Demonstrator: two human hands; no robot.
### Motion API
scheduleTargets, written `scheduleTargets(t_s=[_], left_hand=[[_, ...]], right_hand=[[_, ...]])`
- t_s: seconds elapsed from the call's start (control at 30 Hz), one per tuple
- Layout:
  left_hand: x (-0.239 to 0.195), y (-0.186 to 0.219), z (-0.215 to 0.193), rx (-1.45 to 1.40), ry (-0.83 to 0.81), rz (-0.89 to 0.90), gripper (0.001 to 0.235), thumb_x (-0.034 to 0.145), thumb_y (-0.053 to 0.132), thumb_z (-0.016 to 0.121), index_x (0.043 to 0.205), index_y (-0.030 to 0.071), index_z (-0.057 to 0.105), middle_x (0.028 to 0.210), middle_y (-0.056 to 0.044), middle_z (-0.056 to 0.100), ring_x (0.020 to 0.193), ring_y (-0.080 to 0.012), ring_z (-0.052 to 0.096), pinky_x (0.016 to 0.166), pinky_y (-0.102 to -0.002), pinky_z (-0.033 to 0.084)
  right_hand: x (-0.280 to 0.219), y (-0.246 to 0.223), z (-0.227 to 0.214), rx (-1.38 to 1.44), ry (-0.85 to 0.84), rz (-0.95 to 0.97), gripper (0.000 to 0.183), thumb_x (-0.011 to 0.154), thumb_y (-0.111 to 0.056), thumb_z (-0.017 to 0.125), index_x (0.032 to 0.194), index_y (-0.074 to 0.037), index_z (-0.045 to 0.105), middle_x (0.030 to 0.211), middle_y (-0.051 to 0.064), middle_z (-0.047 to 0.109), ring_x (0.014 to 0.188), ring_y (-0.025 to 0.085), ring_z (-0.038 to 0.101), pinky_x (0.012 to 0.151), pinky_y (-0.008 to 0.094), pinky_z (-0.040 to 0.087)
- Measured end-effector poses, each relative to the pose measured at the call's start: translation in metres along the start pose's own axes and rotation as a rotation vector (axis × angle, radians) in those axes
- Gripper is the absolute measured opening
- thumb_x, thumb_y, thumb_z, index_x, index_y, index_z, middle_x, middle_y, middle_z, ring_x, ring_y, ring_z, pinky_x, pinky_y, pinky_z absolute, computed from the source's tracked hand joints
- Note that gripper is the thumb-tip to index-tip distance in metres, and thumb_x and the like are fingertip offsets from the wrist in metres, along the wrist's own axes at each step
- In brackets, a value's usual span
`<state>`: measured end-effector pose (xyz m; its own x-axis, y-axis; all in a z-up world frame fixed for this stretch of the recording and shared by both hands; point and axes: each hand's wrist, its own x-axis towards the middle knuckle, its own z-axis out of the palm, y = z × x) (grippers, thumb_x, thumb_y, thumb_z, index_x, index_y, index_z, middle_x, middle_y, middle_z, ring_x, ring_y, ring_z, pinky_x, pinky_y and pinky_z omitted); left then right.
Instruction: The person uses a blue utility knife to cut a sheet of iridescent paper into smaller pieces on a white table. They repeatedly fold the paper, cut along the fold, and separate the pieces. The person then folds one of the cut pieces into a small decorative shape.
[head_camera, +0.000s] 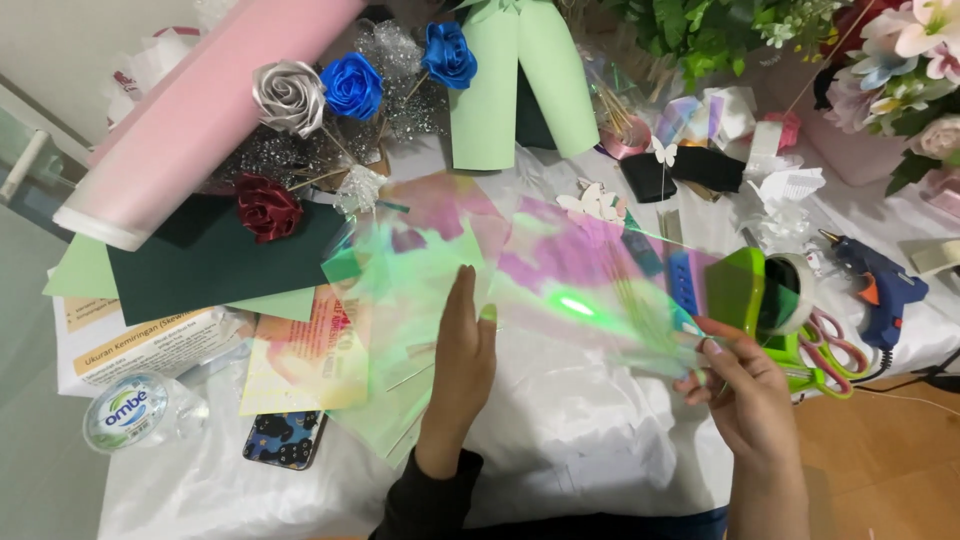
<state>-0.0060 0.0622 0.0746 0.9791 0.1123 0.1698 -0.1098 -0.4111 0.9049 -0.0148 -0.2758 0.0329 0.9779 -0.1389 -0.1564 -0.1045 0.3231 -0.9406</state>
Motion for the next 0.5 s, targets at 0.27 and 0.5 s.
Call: scheduleTargets(t_s=[0.27, 0.5], left_hand=[[-0.025, -0.002, -0.011, -0.903, -0.137, -0.362, 0.069, 0.093, 0.036, 0.054, 0.155, 0.008, 0.042, 0.144, -0.020, 0.063, 0.128, -0.0368, 0.066, 0.100, -0.048, 0.057], [-0.059, -0.001, 0.036, -0.898, -0.067, -0.366, 0.049, 0.102, 0.022, 0.051, 0.150, 0.011, 0.051, 0.147, -0.020, 0.063, 0.133, -0.0316, 0.065, 0.105, -0.035, 0.055]], right_hand=[[-0.015, -0.035, 0.029, -0.345, -0.176, 0.216, 0.037, 0.097, -0.012, 0.059, 0.128, 0.003, 0.070, 0.096, 0.021, 0.073, 0.075, 0.037, 0.076, 0.071, 0.044, 0.063], [-0.045, -0.032, 0.056, -0.978, -0.213, -0.387, 0.042, 0.100, -0.019, 0.054, 0.140, -0.009, 0.062, 0.158, 0.014, 0.051, 0.147, 0.026, 0.047, 0.122, 0.037, 0.031]])
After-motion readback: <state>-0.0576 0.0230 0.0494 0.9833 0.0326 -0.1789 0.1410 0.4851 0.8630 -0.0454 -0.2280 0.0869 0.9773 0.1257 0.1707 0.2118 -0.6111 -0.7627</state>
